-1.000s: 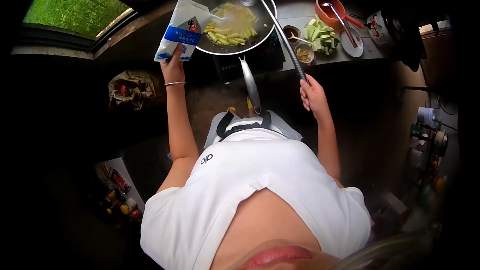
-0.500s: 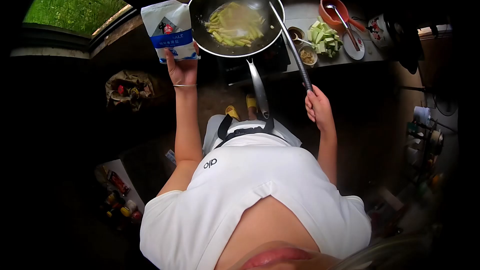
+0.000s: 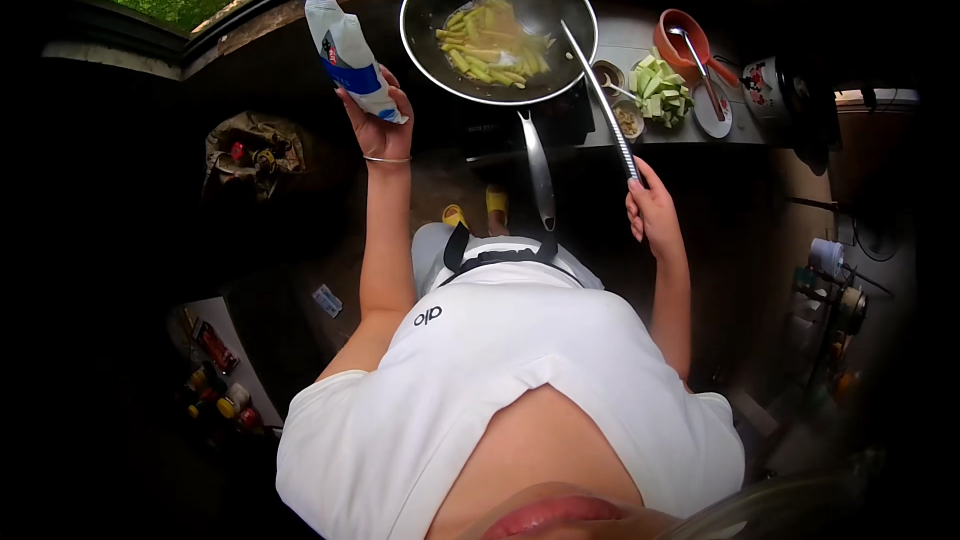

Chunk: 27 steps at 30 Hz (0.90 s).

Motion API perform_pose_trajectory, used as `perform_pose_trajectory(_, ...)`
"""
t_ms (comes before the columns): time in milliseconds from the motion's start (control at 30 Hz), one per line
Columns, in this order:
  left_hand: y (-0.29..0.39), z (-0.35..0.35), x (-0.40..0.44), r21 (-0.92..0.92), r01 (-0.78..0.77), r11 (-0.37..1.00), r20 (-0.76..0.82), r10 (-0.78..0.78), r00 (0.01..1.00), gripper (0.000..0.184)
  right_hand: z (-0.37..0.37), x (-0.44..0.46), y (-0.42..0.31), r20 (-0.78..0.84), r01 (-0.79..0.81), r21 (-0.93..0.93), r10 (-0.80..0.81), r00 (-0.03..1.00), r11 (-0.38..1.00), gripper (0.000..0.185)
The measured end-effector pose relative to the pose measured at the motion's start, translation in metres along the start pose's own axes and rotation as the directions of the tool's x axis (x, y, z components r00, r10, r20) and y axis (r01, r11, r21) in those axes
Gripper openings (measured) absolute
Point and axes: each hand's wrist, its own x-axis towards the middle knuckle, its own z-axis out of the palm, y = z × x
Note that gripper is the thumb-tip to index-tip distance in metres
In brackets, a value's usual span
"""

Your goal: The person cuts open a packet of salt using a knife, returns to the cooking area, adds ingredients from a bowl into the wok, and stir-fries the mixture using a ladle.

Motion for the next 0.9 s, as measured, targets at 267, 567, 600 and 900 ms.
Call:
perform_pose_trajectory(267, 0.014, -0.013, -0.022, -0.121, 0.044, 0.992, 0.045, -0.038, 0.998, 0.055, -0.013, 0.038, 0.007, 0.07, 0.05, -0.119, -0.042, 0.997, 0.992, 0.046)
perform_pose_trajectory(567, 0.037, -0.005, -0.062, -0.074, -0.077, 0.994, 0.148, 0.087, 0.985, 0.049, 0.002, 0.085, 0.021, 0.083, 0.282, -0.925, -0.587, 0.806, 0.256, 0.045)
perform_pose_trajectory(600, 0.041, -0.003, -0.068, -0.08, -0.086, 0.993, 0.166, 0.099, 0.981, 0.046, 0.003, 0.085, 0.022, 0.072, 0.248, -0.935, -0.551, 0.832, 0.252, 0.045)
perform_pose_trajectory(900, 0.082, 0.004, -0.12, 0.006, -0.263, 0.965, 0.122, 0.26, 0.958, 0.041, 0.028, 0.065, -0.014, 0.131, 0.268, -0.958, -0.684, 0.718, 0.098, 0.045)
